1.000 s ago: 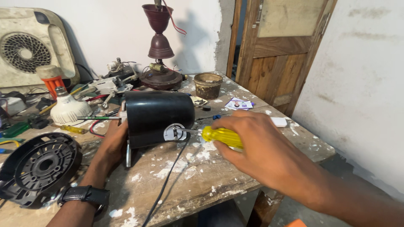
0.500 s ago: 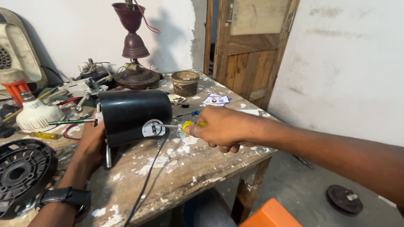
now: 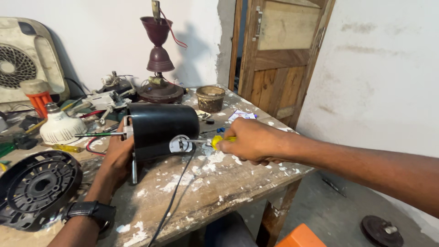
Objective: The person uses a yellow-handled screwdriver to unscrew the rear housing of an electric fan motor, then pulls the black casing apart to expose the internal rotor and windings. They continue unscrewing the housing and separate the motor components on the workbench.
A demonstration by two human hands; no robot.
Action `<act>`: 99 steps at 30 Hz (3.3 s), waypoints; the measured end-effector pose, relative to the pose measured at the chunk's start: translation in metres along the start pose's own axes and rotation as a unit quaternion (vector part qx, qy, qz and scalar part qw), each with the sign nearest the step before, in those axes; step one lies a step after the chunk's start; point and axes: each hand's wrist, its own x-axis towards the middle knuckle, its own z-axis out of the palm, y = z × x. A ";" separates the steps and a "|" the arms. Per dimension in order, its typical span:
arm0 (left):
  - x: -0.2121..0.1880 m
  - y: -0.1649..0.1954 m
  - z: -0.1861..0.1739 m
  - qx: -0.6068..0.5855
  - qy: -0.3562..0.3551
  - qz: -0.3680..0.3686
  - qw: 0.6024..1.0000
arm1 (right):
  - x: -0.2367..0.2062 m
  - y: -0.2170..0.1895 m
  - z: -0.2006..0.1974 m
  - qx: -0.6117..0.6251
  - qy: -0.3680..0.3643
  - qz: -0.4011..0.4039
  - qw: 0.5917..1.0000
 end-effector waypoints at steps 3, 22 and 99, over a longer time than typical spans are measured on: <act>0.001 0.000 0.001 0.018 -0.009 0.018 1.000 | 0.009 0.009 -0.003 -0.048 0.023 -0.015 0.998; -0.005 0.002 0.008 -0.017 -0.001 0.005 1.000 | -0.005 -0.034 -0.007 -0.436 0.170 -0.284 0.837; -0.014 0.012 0.023 0.053 0.058 0.010 0.997 | 0.011 0.016 -0.002 0.229 0.095 -0.154 0.956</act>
